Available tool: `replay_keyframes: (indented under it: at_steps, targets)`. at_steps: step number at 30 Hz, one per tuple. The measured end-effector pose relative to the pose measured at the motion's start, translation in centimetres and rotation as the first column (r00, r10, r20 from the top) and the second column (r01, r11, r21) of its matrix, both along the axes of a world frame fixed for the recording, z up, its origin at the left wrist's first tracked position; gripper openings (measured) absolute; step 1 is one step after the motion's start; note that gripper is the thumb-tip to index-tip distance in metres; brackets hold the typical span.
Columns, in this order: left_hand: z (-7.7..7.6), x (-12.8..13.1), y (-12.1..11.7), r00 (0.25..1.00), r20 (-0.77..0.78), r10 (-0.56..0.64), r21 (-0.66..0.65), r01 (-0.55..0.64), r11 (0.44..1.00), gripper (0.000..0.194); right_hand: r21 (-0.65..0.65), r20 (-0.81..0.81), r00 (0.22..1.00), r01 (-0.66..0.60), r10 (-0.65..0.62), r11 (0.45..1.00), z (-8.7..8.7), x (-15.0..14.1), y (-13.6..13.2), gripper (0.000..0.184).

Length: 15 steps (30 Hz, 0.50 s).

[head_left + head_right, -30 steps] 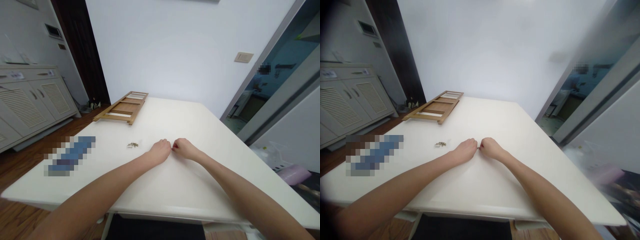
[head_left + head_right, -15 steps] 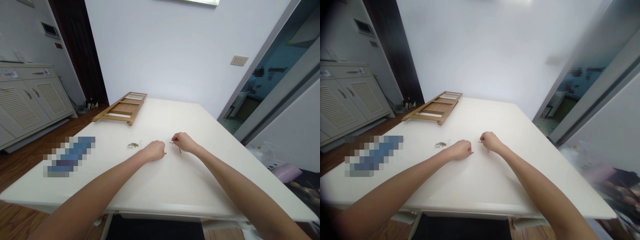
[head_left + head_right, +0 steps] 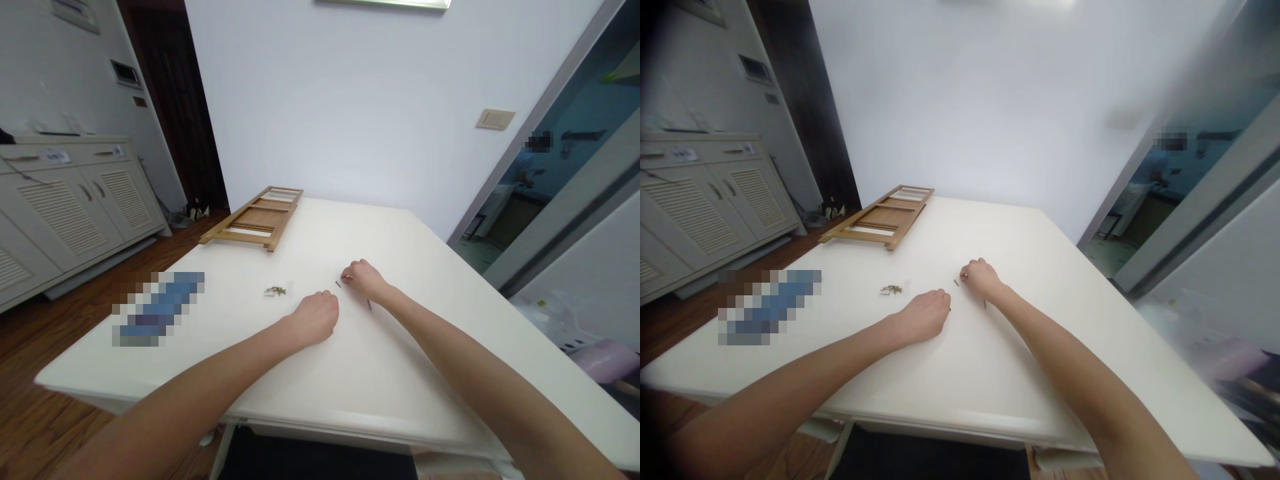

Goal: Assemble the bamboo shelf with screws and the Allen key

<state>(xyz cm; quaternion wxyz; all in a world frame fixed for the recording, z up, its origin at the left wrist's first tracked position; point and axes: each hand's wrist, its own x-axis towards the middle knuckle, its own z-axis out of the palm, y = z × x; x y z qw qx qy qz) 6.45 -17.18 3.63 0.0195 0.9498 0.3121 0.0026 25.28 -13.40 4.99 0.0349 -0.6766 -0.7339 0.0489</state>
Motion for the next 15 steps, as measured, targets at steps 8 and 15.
replay_keyframes:
  at_steps: [8,15]
  targets:
    - [-0.1,-7.4,4.4,0.921,0.263,0.288,-0.022,-0.293,0.956,0.022,-0.033,-0.082,0.995,-0.067,0.064,0.997,0.4,-1.7,-0.5,0.023]
    - [-3.0,-11.2,7.6,0.861,0.377,0.342,-0.062,-0.345,0.937,0.019,-0.019,-0.121,0.98,-0.159,0.156,0.987,-0.1,-3.2,-3.5,0.023]
